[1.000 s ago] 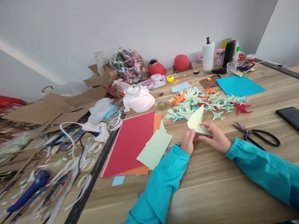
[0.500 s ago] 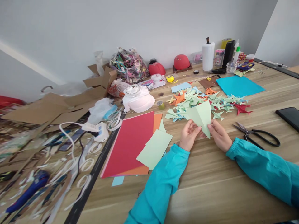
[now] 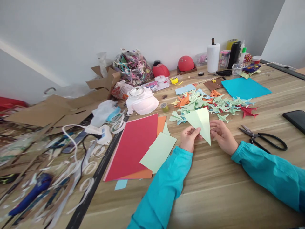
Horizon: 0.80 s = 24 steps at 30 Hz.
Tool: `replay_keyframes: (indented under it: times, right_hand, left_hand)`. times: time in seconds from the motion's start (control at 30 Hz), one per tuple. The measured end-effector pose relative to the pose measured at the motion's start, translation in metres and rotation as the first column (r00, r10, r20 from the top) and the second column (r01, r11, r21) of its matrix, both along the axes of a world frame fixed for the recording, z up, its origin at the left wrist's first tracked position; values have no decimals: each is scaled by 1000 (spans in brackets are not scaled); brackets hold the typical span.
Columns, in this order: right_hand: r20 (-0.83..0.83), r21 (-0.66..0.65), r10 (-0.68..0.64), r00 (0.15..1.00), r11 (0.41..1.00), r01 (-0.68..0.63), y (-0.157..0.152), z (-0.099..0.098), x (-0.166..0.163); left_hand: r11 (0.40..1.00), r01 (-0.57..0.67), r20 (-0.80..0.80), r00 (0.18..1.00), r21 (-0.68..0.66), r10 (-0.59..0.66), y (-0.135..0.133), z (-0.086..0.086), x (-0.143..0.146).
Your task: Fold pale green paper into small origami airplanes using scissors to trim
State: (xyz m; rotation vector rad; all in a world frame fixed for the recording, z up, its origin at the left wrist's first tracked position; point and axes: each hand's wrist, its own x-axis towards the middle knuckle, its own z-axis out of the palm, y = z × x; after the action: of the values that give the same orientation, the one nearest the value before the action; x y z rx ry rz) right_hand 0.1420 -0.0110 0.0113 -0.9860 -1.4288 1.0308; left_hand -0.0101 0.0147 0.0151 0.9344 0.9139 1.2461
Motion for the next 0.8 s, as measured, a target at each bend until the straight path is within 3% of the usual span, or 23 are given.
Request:
replay_keyframes:
  times: [0.13, 0.3, 0.4, 0.57, 0.8]
  right_hand:
    - [-50, -28, 62, 997, 998, -63, -1, 1, 0]
    - [8, -30, -30, 1000, 999, 31, 2, 3, 3]
    - [-42, -66, -62, 997, 996, 59, 5, 5, 6]
    - [-72, -122, -24, 997, 992, 15, 6, 8, 8]
    - [-62, -120, 43, 997, 991, -51, 8, 6, 8]
  left_hand:
    - [997, 50, 10, 999, -55, -50, -2, 5, 2]
    - [999, -2, 32, 999, -43, 3, -1, 4, 1]
    - [999, 12, 29, 1000, 33, -13, -1, 3, -1]
    - [975, 109, -139, 987, 196, -83, -2, 1, -2]
    - [936, 88, -258, 966, 340, 3, -2, -2, -3]
